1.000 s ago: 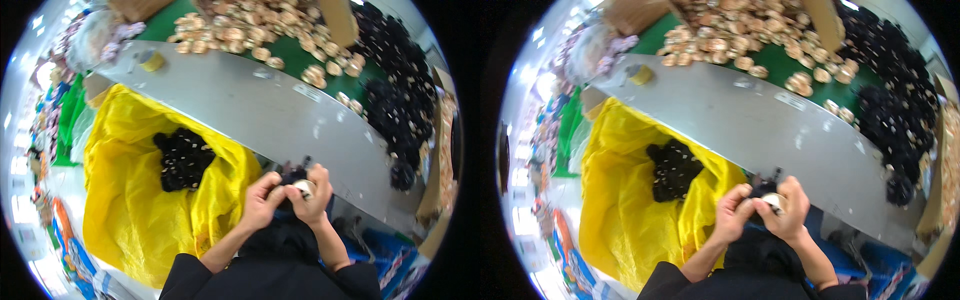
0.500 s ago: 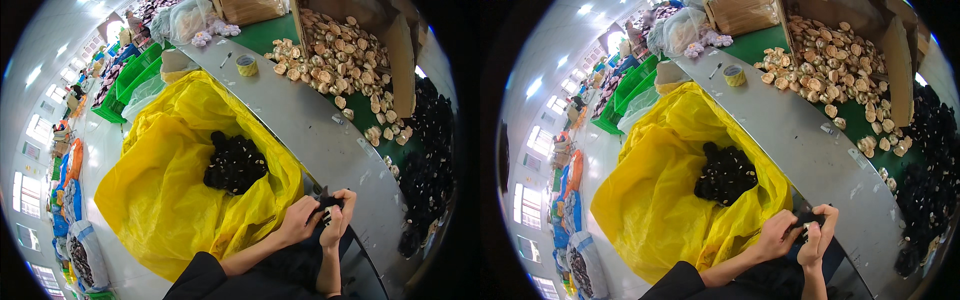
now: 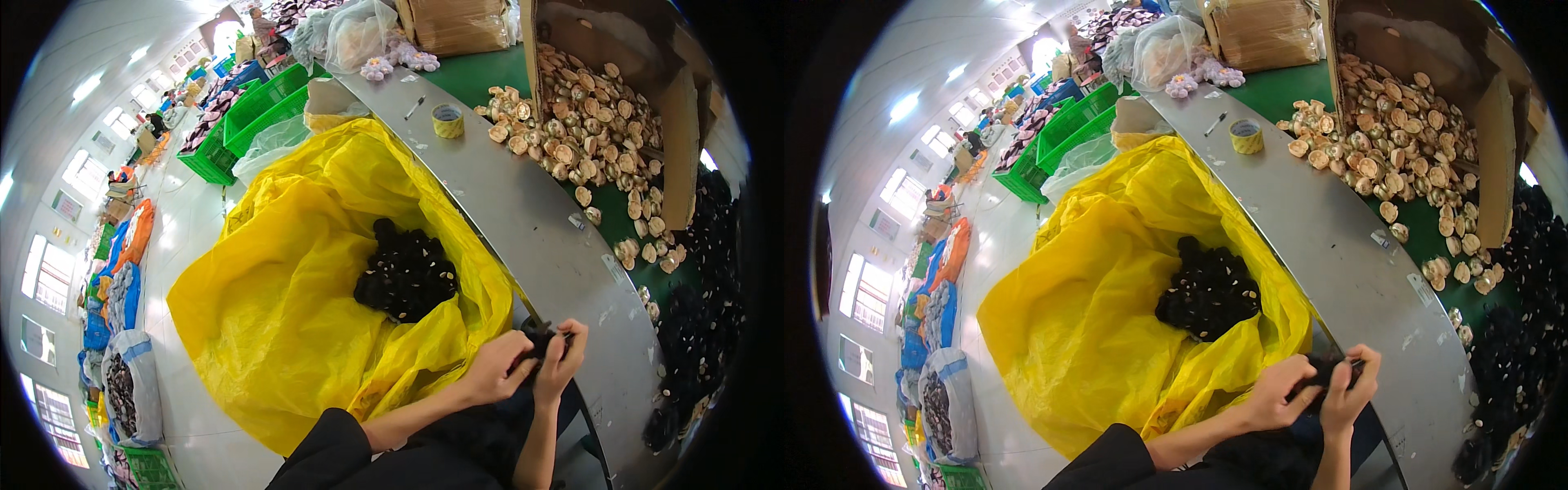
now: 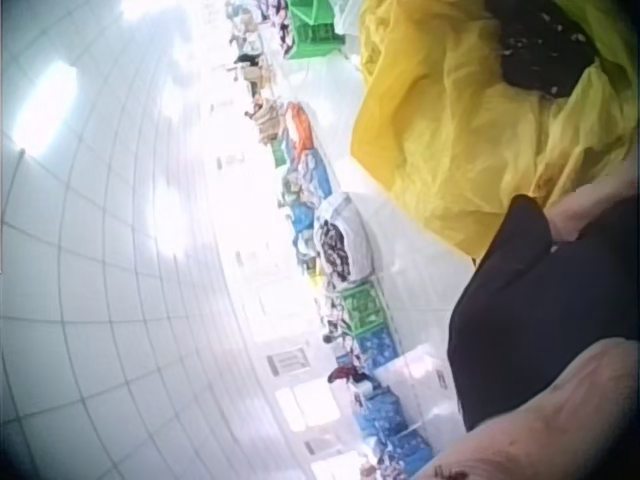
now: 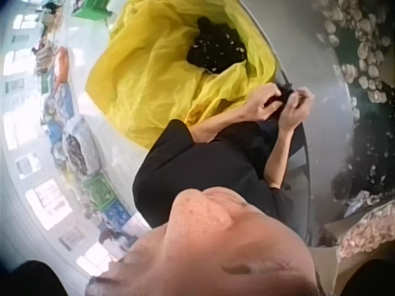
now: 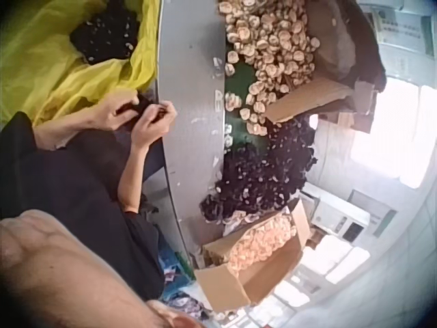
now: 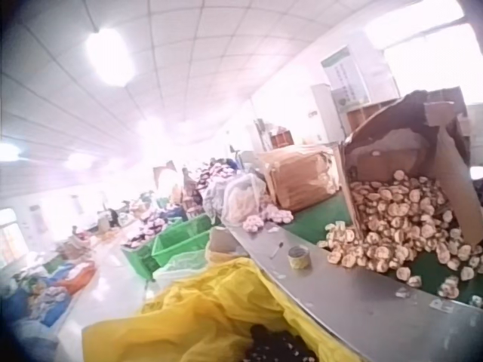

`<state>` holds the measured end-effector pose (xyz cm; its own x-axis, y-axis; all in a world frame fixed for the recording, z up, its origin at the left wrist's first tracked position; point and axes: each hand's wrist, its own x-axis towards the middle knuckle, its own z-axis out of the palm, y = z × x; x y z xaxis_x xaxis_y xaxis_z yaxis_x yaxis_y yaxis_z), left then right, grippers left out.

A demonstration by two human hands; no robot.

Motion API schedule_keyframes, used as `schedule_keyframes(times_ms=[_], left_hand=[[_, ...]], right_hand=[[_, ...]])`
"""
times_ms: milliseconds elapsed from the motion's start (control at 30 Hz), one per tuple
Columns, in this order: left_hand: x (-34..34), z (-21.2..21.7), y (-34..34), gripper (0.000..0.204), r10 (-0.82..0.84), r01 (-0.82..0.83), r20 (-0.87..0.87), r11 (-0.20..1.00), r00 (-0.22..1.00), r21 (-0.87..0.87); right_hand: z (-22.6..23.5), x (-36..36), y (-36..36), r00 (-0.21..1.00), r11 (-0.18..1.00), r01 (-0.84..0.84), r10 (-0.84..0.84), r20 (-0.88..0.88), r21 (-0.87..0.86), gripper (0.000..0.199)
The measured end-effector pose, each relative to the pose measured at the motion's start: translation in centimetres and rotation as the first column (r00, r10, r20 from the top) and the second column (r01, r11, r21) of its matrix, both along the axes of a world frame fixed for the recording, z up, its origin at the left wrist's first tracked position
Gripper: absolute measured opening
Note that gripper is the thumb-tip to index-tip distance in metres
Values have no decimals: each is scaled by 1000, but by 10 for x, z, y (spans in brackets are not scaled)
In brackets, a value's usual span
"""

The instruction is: The person repeatedly picks up small black plush toys and round beige components from a conveyor belt, inserts the components into the plush toys, and places the assembled items into a yellow bag. The process is continuous and repetitive.

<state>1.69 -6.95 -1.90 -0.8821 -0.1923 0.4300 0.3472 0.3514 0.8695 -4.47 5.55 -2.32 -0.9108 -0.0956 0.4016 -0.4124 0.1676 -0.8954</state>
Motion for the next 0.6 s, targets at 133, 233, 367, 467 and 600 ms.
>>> schedule_keyframes(times_ms=[133, 233, 367, 467, 600], left_hand=[[10, 24, -40, 13, 133, -134, 125, 991, 983, 2], [18, 24, -41, 15, 175, -157, 171, 981, 970, -117], [26, 2, -76, 21, 388, -311, 241, 901, 889, -303], [29, -8, -115, 29, 666, -516, 181, 696, 724, -500], [-7, -16, -93, 28, 519, -455, 118, 822, 847, -343]], right_hand=[[10, 20, 10, 980, 984, -168, 161, 116, 51, 29], [12, 11, -3, 995, 981, -20, 0, 103, 191, 21], [16, -6, 50, 997, 987, -21, 10, 72, 162, 16], [20, -39, 132, 992, 936, 82, -109, 59, 343, 12], [26, -98, 206, 961, 782, 195, -274, 45, 592, 8]])
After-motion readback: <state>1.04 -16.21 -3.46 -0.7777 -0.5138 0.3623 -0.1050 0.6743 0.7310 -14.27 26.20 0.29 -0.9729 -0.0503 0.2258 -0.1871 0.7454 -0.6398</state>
